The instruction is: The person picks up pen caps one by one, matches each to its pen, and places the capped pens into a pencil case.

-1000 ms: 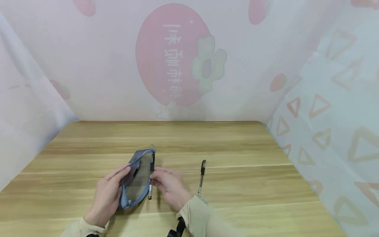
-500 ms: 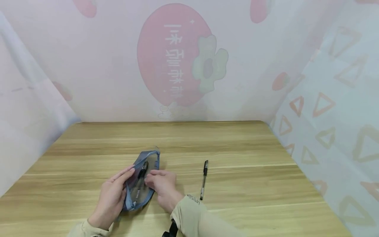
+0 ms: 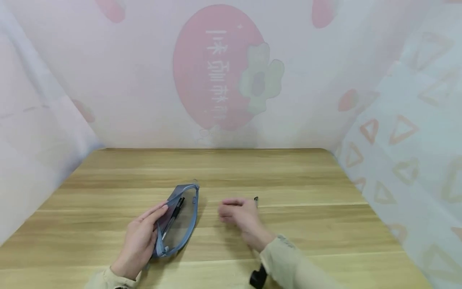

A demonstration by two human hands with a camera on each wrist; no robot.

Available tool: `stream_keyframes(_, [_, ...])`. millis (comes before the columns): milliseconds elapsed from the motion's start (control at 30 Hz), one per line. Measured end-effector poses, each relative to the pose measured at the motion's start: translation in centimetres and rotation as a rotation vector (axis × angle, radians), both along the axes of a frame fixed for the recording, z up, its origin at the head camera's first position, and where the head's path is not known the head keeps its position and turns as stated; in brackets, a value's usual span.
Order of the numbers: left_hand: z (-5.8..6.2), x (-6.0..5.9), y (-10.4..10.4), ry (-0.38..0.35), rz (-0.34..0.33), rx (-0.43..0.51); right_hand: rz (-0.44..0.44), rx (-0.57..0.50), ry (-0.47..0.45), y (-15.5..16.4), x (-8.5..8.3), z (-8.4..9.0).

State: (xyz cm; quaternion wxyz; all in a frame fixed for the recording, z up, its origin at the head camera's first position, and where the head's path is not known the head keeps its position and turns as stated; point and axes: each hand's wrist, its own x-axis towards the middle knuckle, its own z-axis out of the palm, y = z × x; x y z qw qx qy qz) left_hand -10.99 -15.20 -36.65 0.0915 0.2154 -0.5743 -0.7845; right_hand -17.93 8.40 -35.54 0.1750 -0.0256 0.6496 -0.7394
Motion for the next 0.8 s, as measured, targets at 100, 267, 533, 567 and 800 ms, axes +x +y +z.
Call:
stream_keyframes(100, [-0.1, 0.1, 0.1, -0.003, -0.003, -0.006, -0.019, 0.12, 0.067, 3.0, -0.9, 0.0])
stream_keyframes(267, [-0.3, 0.3, 0.1, -0.02, 0.018, -0.008, -0.051, 0.242, 0.109, 6.4, -1.9, -0.2])
stream_keyframes(533, [-0.3, 0.4, 0.1, -0.035, 0.026, -0.018, -0.092, 0.451, 0.173, 7.1, -2.6, -0.9])
stream_keyframes(567, [-0.3, 0.4, 0.1, -0.035, 0.018, -0.017, -0.091, 0.473, 0.177, 7.0, -2.7, -1.0])
stream_keyframes(800, [-0.3, 0.3, 0.1, -0.039, -0.003, -0.008, -0.068, 0.551, 0.192, 6.6, -3.3, -1.6])
